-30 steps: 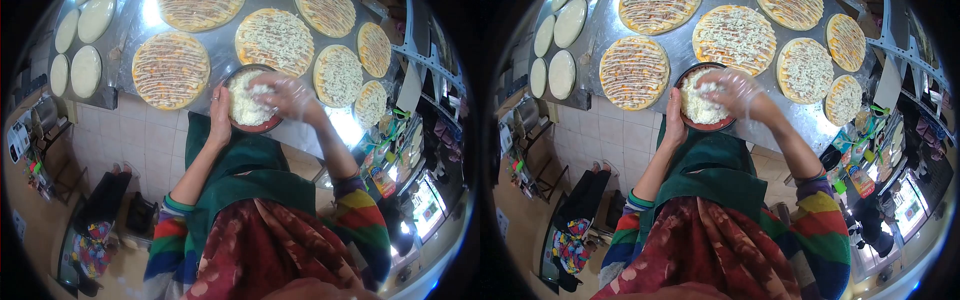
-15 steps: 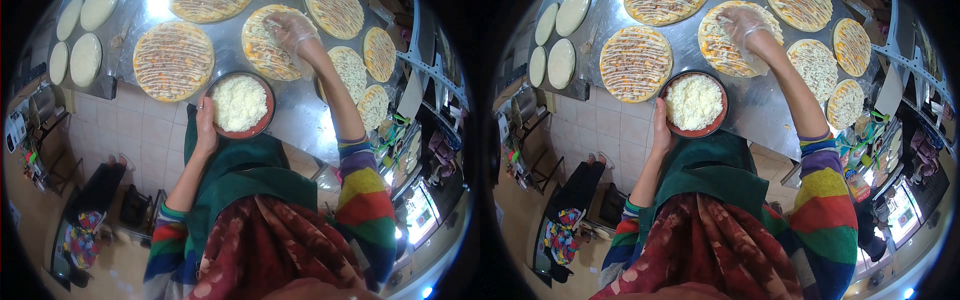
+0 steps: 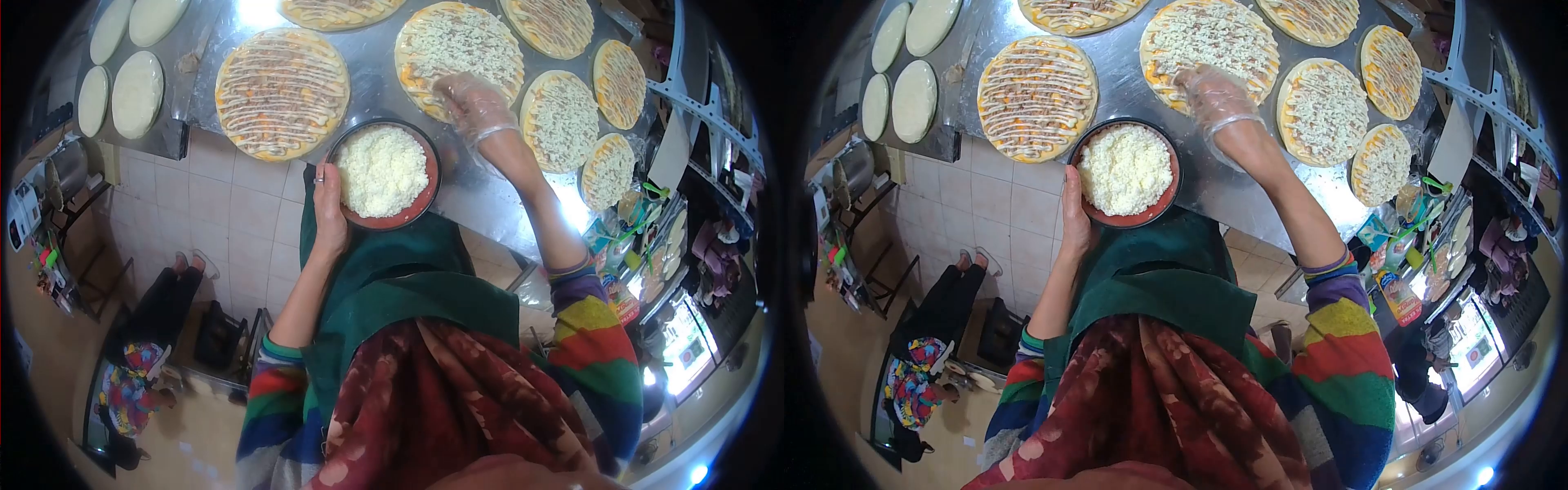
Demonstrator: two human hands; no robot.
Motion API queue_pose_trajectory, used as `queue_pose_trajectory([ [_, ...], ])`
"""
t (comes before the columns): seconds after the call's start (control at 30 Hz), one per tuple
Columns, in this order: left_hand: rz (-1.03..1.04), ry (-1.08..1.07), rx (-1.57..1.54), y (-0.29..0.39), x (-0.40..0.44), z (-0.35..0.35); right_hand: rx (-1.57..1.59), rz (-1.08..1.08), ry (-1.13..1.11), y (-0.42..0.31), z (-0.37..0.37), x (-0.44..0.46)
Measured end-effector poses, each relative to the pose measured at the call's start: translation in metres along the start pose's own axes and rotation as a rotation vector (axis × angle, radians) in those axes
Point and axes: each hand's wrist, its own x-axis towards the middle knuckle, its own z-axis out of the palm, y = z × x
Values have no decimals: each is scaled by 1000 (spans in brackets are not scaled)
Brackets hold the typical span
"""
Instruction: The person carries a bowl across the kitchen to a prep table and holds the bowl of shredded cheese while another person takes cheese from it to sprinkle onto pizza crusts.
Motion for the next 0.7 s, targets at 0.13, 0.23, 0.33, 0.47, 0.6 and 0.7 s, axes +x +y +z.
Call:
queue_pose_trajectory([
  [0.13, 9, -5, -9, 0, -1, 2, 13, -9, 42, -1, 10, 1],
  [0.23, -7, -5, -3, 0, -3, 3, -3, 5, 20, 5, 21, 9],
  [0.33, -12, -13, -3, 2, -5, 4, -58, -33, 129, 25, 23, 22],
  [0.47, -4, -18, -8, -1, -5, 3, 44, 92, 148, 32, -1, 12],
  [0.6, -11, -3, -25, -3, -5, 7, -132, 55, 113, 27, 6, -7],
  [0.7, -19, 10, -82, -5, -3, 12, -90, 114, 157, 22, 8, -13],
])
